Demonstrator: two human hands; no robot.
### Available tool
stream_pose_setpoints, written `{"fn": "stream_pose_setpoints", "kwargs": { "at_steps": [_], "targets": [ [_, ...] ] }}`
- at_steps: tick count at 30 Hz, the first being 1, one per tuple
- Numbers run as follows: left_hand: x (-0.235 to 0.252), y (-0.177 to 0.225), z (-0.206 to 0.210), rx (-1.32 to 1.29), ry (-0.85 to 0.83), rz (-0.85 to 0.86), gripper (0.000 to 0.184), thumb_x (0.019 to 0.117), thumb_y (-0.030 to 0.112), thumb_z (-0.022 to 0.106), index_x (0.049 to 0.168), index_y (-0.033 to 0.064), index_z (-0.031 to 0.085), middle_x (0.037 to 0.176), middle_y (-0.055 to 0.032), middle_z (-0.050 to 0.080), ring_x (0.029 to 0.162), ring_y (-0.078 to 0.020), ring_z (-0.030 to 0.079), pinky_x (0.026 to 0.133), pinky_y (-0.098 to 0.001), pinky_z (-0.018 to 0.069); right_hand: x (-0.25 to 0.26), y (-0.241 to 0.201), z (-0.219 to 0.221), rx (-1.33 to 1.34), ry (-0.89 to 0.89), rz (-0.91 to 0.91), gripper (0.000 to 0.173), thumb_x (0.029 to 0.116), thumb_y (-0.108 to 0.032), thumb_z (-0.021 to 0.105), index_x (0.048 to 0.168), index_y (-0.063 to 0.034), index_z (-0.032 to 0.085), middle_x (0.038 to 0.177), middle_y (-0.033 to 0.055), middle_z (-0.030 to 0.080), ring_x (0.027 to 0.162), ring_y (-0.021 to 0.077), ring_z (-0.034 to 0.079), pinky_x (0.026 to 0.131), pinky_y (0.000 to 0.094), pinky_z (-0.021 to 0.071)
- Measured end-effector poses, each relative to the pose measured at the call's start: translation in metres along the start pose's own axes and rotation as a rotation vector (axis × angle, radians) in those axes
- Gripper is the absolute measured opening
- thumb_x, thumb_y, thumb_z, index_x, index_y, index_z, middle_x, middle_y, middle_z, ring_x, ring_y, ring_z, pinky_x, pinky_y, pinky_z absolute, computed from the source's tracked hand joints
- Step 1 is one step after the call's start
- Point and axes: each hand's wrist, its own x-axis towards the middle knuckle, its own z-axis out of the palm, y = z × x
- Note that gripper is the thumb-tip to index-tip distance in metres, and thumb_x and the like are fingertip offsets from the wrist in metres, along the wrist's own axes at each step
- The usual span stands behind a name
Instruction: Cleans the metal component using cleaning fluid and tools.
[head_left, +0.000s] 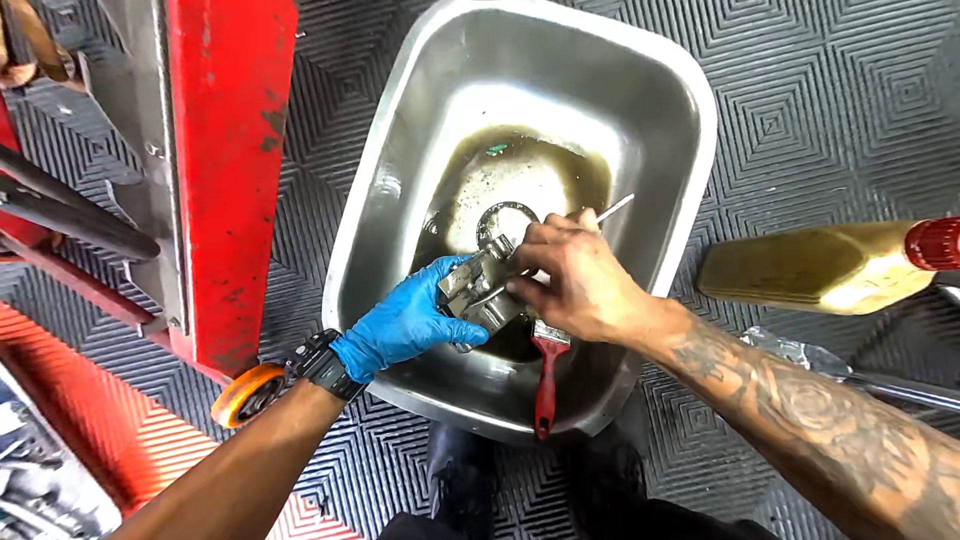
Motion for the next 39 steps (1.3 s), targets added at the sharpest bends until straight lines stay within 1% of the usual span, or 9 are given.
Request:
{"fn": "stream_pose_setpoints", "kwargs": {
  "at_steps": [9, 13, 22, 25, 31, 34, 36, 37, 39],
  "targets": [
    [0.0, 0.003, 0.0, 0.0, -0.002, -0.016, 0.087, 0.0644, 0.015, 0.095, 0.141, 0.0173, 0.055, 0.119, 0.0006, 0.072, 0.108, -0.0111, 0.07, 0.093, -0.0317, 0.0619, 0.002, 0.002, -0.007, -0.055, -0.026, 0.001, 0.017, 0.0927, -0.036, 0.066, 0.094, -0.0222, 0.077, 0.084, -0.0024, 0.064, 0.089, 0.0198, 0.058, 0.085, 0.0474, 0.0384],
    [-0.003, 0.01, 0.001, -0.034, -0.001, -0.032, 0.085, 0.0662, 0.006, 0.093, 0.141, 0.0177, 0.055, 0.119, -0.0004, 0.072, 0.104, -0.0129, 0.072, 0.088, -0.0318, 0.0633, 0.003, -0.001, -0.005, -0.021, -0.043, -0.009, 0.016, 0.0931, -0.035, 0.067, 0.093, -0.0215, 0.077, 0.085, -0.0016, 0.065, 0.089, 0.0206, 0.059, 0.085, 0.0474, 0.0402],
    [-0.002, 0.003, -0.001, -0.003, 0.001, 0.004, 0.087, 0.0648, 0.014, 0.095, 0.142, 0.0194, 0.055, 0.12, 0.001, 0.072, 0.107, -0.0123, 0.07, 0.091, -0.0327, 0.0628, 0.004, -0.001, -0.011, -0.081, -0.066, 0.002, 0.016, 0.0913, -0.036, 0.068, 0.093, -0.0229, 0.077, 0.086, -0.0016, 0.065, 0.091, 0.021, 0.059, 0.085, 0.0483, 0.0405],
    [0.0, 0.004, -0.001, -0.02, 0.018, -0.012, 0.086, 0.0646, 0.016, 0.095, 0.141, 0.021, 0.056, 0.119, 0.0001, 0.073, 0.107, -0.0149, 0.071, 0.09, -0.0349, 0.0637, -0.003, -0.003, -0.014, -0.098, -0.123, 0.002, 0.017, 0.0932, -0.037, 0.066, 0.092, -0.0229, 0.075, 0.086, -0.0026, 0.062, 0.089, 0.0192, 0.057, 0.081, 0.0441, 0.0409],
    [0.0, -0.003, 0.002, -0.009, 0.068, -0.015, 0.074, 0.0661, 0.024, 0.096, 0.132, 0.018, 0.062, 0.112, -0.0005, 0.075, 0.102, -0.0156, 0.073, 0.089, -0.0348, 0.0645, -0.022, 0.007, -0.007, -0.043, 0.086, 0.212, 0.016, 0.0921, -0.037, 0.068, 0.092, -0.0242, 0.077, 0.086, -0.0049, 0.065, 0.089, 0.0168, 0.061, 0.082, 0.0439, 0.0468],
    [-0.002, -0.002, 0.004, 0.005, 0.117, -0.054, 0.073, 0.0633, 0.03, 0.096, 0.128, 0.017, 0.065, 0.11, 0.0002, 0.075, 0.101, -0.0153, 0.073, 0.089, -0.0345, 0.0643, -0.022, 0.012, 0.001, -0.032, 0.145, 0.291, 0.016, 0.0935, -0.036, 0.067, 0.091, -0.023, 0.077, 0.083, -0.0044, 0.065, 0.086, 0.0169, 0.061, 0.078, 0.042, 0.0469],
    [-0.007, 0.0, 0.004, 0.088, 0.161, -0.048, 0.069, 0.0627, 0.038, 0.095, 0.122, 0.0154, 0.067, 0.105, 0.0032, 0.075, 0.097, -0.0101, 0.072, 0.087, -0.0301, 0.0631, -0.02, 0.021, -0.013, -0.075, 0.16, 0.39, 0.016, 0.0949, -0.034, 0.067, 0.091, -0.022, 0.076, 0.083, -0.0022, 0.066, 0.086, 0.0189, 0.064, 0.076, 0.043, 0.0505],
    [-0.01, 0.001, 0.002, 0.127, 0.171, -0.022, 0.066, 0.0641, 0.041, 0.094, 0.118, 0.0144, 0.068, 0.103, 0.0042, 0.074, 0.095, -0.0077, 0.072, 0.085, -0.0278, 0.0624, -0.02, 0.023, -0.022, -0.119, 0.165, 0.433, 0.016, 0.0948, -0.034, 0.067, 0.09, -0.0214, 0.075, 0.082, -0.0014, 0.066, 0.083, 0.0193, 0.066, 0.07, 0.0427, 0.0542],
    [-0.016, 0.002, -0.002, 0.125, 0.18, 0.08, 0.055, 0.069, 0.038, 0.092, 0.112, 0.0125, 0.069, 0.102, 0.0035, 0.072, 0.093, -0.0061, 0.069, 0.083, -0.0246, 0.0607, -0.022, 0.024, -0.035, -0.174, 0.171, 0.483, 0.016, 0.0952, -0.033, 0.066, 0.088, -0.0199, 0.073, 0.08, 0.0003, 0.064, 0.072, 0.0206, 0.065, 0.057, 0.0429, 0.0509]
  ]
}}
